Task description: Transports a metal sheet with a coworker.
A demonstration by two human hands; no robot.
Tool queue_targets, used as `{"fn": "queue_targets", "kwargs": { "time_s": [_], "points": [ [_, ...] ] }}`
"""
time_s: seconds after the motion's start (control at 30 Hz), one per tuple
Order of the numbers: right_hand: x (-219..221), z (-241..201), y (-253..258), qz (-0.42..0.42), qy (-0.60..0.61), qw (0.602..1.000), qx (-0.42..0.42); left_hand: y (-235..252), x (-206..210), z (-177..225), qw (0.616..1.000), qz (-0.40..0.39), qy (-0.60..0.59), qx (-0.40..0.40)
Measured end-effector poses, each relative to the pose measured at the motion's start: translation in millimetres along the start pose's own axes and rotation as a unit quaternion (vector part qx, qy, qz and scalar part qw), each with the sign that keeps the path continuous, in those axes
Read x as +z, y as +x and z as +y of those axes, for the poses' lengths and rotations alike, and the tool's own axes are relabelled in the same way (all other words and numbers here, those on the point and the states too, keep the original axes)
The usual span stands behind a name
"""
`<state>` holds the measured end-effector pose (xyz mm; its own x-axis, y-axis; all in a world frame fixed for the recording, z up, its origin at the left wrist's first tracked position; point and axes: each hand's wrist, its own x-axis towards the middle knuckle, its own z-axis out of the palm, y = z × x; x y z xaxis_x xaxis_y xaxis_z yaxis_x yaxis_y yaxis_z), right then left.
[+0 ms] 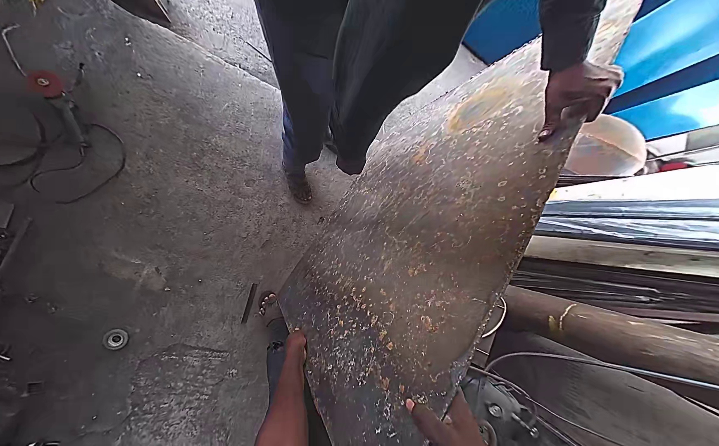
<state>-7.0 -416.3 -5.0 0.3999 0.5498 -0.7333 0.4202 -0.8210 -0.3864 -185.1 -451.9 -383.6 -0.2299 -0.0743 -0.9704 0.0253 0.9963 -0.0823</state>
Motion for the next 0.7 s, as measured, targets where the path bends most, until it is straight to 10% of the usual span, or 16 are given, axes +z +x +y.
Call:
{"fn": "queue_targets", "kwargs": {
  "time_s": [0.27,0.7],
  "points": [
    [15.6,7.9,1.1,-0.017,0.034,0.999,0.011,-6.3,-10.3,-23.3,0.999,-0.012,-0.037,-0.008],
    [-7.6,26.6,49.4,-0.27,-0.05,0.959,-0.065,-247.3,-56.6,-82.5,0.992,-0.04,-0.121,0.024]
  ]
}}
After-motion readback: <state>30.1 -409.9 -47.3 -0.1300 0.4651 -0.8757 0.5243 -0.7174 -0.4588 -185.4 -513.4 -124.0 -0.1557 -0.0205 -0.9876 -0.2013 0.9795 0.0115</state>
